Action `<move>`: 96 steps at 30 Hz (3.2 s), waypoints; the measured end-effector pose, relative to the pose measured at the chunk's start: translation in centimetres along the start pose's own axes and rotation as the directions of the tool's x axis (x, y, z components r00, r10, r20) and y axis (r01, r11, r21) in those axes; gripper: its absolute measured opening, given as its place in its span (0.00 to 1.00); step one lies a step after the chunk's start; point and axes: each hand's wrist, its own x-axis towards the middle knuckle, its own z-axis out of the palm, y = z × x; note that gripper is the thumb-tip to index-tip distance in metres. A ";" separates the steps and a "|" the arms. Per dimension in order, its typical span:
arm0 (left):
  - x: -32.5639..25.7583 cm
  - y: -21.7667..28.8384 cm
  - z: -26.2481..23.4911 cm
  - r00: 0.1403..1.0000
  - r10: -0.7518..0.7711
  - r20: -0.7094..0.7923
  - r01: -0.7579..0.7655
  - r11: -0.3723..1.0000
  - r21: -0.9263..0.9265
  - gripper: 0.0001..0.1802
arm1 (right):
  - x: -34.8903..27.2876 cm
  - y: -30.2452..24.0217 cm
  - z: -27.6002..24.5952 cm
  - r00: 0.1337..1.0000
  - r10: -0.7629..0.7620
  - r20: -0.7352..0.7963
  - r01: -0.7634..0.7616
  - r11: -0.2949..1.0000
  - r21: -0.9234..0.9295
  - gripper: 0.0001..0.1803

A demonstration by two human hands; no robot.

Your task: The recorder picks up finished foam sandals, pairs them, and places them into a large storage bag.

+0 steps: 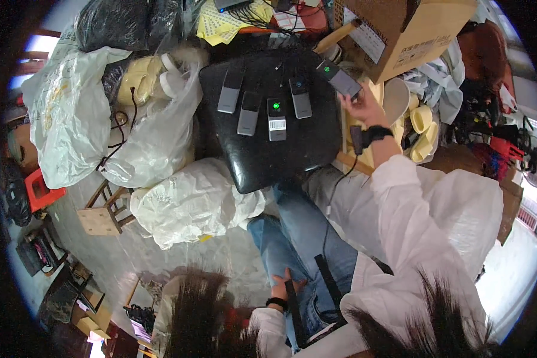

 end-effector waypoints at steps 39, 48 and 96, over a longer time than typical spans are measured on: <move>7.5 24.5 -31.0 0.359 0.528 -0.770 -0.799 0.600 0.040 0.47 | 2.3 11.9 -0.3 0.913 -0.358 0.193 0.382 0.588 -0.713 0.13; 6.4 26.1 -28.5 0.367 0.547 -0.752 -0.752 0.650 0.106 0.48 | 3.5 9.4 0.7 0.957 -0.239 0.162 0.254 0.433 -0.865 0.10; -5.4 4.8 -14.5 0.553 0.139 -0.821 -0.802 0.357 -0.480 0.47 | -3.2 25.5 -0.9 0.766 -0.442 0.467 0.556 0.092 -0.826 0.21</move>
